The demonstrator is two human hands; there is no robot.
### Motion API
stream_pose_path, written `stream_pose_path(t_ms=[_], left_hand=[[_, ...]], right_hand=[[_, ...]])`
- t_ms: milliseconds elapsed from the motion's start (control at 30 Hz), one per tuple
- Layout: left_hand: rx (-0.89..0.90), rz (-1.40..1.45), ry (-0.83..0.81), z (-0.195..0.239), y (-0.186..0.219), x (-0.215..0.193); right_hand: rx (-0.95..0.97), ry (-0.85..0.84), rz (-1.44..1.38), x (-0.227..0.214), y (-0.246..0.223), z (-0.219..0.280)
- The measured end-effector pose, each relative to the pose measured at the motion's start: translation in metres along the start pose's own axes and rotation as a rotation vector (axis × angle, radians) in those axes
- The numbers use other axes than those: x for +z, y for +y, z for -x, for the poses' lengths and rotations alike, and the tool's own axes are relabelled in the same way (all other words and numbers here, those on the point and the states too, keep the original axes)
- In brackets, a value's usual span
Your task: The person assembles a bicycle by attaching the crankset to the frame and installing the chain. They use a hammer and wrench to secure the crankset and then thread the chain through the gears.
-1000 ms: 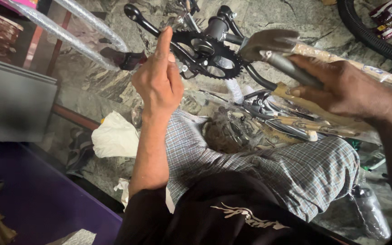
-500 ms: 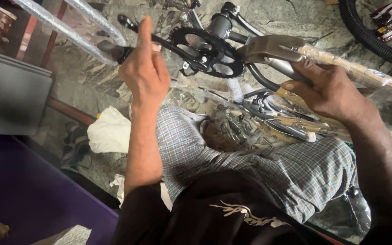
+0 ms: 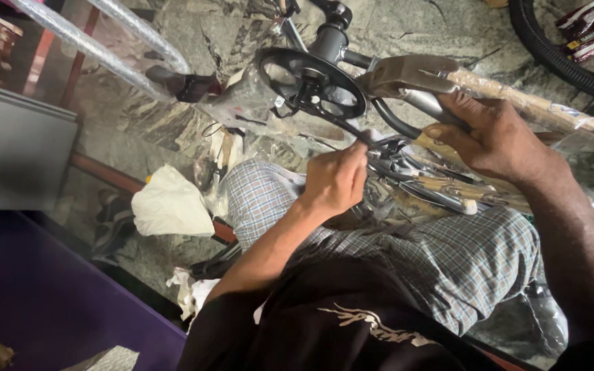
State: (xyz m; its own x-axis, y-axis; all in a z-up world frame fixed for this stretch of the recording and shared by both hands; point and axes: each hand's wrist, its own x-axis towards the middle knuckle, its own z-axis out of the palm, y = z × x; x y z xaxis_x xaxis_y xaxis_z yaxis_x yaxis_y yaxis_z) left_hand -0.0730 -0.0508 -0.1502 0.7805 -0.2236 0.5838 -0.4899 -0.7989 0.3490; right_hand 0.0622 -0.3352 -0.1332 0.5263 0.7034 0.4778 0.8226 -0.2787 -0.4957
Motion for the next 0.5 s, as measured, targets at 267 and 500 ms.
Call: stream_pose_path(t_ms=[267, 500], left_hand=[[-0.102, -0.299, 0.22, -0.072, -0.026, -0.09], [-0.451, -0.397, 0.137, 0.001, -0.084, -0.082]], right_hand=[[-0.266, 0.016, 0.406, 0.003, 0.006, 0.004], [0.045, 0.052, 0.049, -0.004, -0.017, -0.002]])
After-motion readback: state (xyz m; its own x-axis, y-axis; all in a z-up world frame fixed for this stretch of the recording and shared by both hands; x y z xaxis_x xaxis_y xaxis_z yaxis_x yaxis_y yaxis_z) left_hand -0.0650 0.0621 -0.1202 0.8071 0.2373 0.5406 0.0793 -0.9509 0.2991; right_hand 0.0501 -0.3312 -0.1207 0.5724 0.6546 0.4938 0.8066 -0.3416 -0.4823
